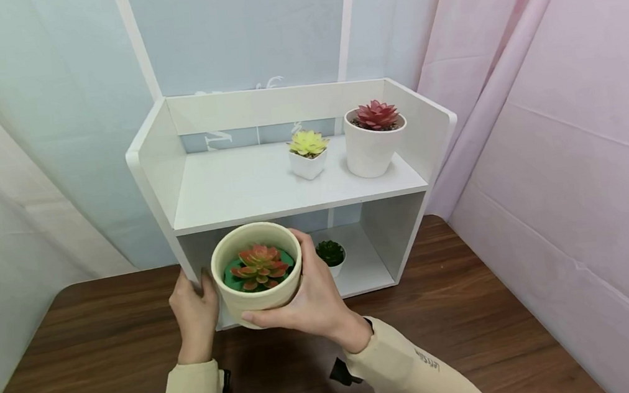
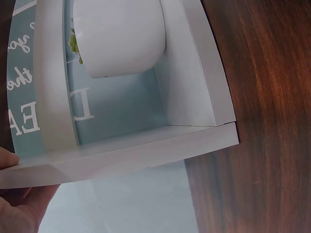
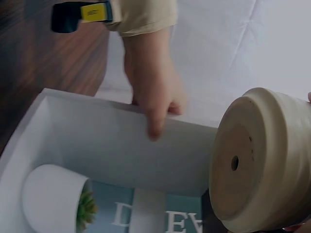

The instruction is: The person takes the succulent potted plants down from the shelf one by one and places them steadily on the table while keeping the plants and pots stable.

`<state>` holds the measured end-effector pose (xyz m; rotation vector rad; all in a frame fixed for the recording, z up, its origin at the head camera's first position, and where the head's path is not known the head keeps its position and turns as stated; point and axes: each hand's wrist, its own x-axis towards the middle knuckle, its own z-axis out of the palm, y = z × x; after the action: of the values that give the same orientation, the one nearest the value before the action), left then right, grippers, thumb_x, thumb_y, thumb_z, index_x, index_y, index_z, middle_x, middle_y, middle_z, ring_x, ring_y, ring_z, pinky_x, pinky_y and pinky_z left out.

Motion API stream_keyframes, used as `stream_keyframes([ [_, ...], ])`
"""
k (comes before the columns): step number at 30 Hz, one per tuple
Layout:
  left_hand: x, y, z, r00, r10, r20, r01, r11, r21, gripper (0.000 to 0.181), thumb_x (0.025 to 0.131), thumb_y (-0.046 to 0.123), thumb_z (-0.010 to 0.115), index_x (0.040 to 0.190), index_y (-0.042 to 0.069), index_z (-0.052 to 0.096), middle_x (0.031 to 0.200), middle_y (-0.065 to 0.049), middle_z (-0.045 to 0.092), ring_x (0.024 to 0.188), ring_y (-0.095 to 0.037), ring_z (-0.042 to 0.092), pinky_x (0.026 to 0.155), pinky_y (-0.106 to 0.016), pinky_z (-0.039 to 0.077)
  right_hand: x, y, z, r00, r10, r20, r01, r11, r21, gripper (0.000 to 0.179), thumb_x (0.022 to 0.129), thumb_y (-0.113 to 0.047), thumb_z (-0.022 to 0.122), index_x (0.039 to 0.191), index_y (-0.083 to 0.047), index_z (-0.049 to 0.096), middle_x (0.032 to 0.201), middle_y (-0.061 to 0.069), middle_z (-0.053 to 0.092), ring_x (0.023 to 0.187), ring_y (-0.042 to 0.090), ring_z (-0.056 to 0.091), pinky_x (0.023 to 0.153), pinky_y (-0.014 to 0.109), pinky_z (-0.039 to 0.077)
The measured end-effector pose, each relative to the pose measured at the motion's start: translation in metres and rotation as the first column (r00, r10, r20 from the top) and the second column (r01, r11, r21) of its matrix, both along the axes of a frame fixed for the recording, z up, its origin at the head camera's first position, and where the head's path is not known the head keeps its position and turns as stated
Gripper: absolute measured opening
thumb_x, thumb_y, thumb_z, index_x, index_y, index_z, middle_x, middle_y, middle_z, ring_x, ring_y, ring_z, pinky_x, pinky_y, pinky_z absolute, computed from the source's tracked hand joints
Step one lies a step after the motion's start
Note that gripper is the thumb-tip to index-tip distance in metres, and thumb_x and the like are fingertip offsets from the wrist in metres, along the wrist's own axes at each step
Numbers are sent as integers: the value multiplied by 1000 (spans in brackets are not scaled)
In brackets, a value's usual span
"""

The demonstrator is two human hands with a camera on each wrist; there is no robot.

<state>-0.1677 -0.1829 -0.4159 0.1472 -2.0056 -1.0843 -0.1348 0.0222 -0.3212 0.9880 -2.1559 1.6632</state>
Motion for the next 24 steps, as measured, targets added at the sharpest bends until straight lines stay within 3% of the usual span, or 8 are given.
stream_keyframes([
  [10, 0, 0, 0, 1000, -5, 2, 5, 1000, -5, 24, 91, -4, 56, 113, -10, 59, 105, -33, 64, 94, -50, 63, 71, -62, 50, -6, 5, -23, 999, -42, 9, 42, 998, 37, 104, 62, -27, 90, 143, -20, 26, 135, -2, 50, 116, 14, 54, 97, 33, 45],
  [24, 0, 1, 0, 1000, 11, -20, -11, 1000, -11, 22, 90, -4, 56, 111, -12, 59, 102, -34, 65, 89, -51, 64, 67, -63, 50, -8, 5, -52, 997, -69, 46, 66, 995, 68, 104, 62, -32, 90, 144, -22, 26, 135, -3, 48, 115, 14, 52, 97, 36, 45],
])
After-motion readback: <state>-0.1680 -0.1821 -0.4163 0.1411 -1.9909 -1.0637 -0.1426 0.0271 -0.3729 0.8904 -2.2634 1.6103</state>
